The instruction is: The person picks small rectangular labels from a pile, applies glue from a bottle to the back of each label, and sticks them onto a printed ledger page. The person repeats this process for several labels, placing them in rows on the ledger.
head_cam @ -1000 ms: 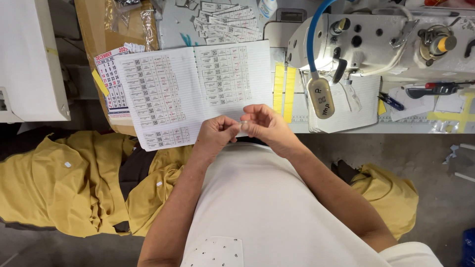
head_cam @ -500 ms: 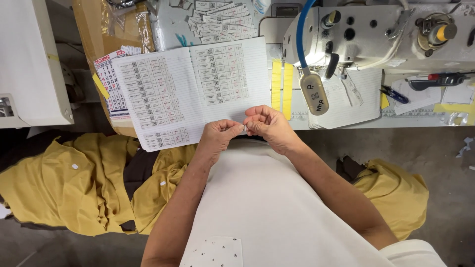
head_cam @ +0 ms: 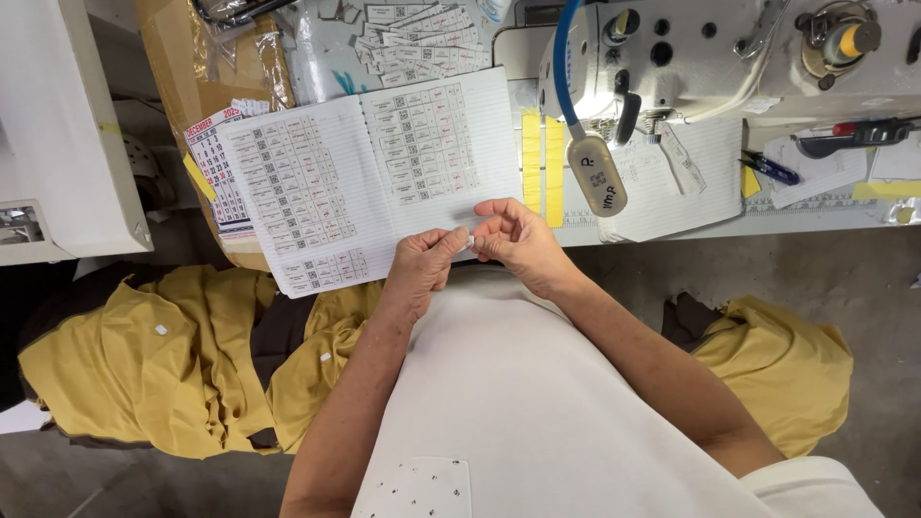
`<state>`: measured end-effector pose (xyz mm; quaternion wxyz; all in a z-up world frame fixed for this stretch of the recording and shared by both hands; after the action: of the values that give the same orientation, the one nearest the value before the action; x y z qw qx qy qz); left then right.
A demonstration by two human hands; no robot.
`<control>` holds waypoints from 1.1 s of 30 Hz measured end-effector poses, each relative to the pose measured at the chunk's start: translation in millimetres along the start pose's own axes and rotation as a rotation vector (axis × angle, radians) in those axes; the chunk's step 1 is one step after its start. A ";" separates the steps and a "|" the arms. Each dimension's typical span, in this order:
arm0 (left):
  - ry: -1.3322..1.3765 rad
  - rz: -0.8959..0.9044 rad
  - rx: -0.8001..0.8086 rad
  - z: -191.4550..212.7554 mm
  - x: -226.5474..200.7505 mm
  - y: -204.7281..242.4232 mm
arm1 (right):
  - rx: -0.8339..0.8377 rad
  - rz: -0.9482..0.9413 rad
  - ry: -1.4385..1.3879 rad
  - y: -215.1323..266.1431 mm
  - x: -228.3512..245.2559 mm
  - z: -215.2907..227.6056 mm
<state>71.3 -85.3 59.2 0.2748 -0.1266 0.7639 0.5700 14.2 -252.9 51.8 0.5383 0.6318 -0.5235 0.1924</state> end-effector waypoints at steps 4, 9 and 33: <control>0.006 -0.024 0.024 1.3 9.7 -8.0 | 0.029 -0.014 -0.013 4.1 8.0 -6.0; -0.051 -0.074 0.063 -3.2 3.6 -3.5 | 0.019 0.072 0.177 9.3 13.0 -8.7; -0.281 -0.139 -0.065 16.8 -3.6 -1.0 | 0.010 0.107 0.201 -8.8 -23.6 5.8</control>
<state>79.3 -70.2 57.0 0.4135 -0.1067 0.6886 0.5860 11.1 -248.5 26.6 0.5739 0.5834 -0.4986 0.2859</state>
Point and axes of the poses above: each hand's wrist, its own y-axis away from the middle knuckle, its own z-axis out of the back of the hand, x = y × z, the point moved 2 cm from there along -y, towards the middle knuckle, and after that the axes turned 4 degrees about z, right-handed, at the moved point
